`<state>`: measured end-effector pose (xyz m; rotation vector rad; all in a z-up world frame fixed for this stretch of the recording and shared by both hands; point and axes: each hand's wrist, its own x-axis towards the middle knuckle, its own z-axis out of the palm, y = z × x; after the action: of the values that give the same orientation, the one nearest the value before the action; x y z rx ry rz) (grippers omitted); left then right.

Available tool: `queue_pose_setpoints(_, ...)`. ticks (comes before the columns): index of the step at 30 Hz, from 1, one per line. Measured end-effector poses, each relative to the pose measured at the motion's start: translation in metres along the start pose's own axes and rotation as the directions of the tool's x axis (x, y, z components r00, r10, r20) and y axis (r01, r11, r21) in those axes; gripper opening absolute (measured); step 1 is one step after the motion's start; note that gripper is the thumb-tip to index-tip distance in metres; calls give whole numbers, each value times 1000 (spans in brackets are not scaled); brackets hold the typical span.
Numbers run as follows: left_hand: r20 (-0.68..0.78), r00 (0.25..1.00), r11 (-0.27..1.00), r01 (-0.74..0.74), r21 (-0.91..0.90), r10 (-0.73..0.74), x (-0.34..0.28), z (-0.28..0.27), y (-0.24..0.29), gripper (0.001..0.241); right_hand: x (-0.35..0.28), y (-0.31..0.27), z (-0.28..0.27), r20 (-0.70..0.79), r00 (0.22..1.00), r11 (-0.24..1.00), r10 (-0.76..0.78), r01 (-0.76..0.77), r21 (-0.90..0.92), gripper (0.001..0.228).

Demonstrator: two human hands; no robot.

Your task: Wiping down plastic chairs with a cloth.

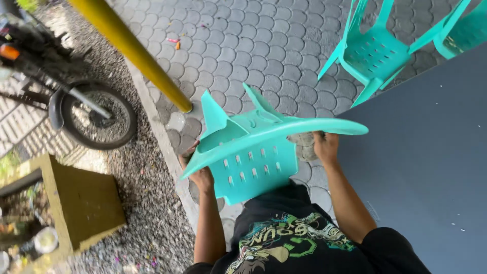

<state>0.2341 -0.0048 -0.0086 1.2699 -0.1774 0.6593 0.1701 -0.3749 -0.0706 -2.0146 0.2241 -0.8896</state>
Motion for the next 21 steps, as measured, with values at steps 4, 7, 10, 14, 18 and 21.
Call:
queue_pose_setpoints(4,81,995,996,68,-62,-63,67,49,-57,37,36,19,17,-86,995,998,56,-58,-19,24)
queue_pose_setpoints(7,130,983,983,144,-115,-129,111,95,-107,29,76,38,36,-143,986,995,89,-94,-22,23)
queue_pose_setpoints(10,156,972,964,202,-174,-176,161,154,-169,24,139,66,63,-182,979,995,92,-97,-18,27)
queue_pose_setpoints(14,157,969,951,221,-217,-189,247,227,-209,21,250,86,108,-196,973,993,119,-118,17,38)
queue_pose_setpoints(18,160,974,972,185,-143,-162,309,271,-239,23,335,97,123,-214,960,984,179,-173,46,51)
queue_pose_setpoints(21,141,973,982,187,-14,-184,343,296,-264,21,337,226,156,-165,986,966,-22,-21,-257,48)
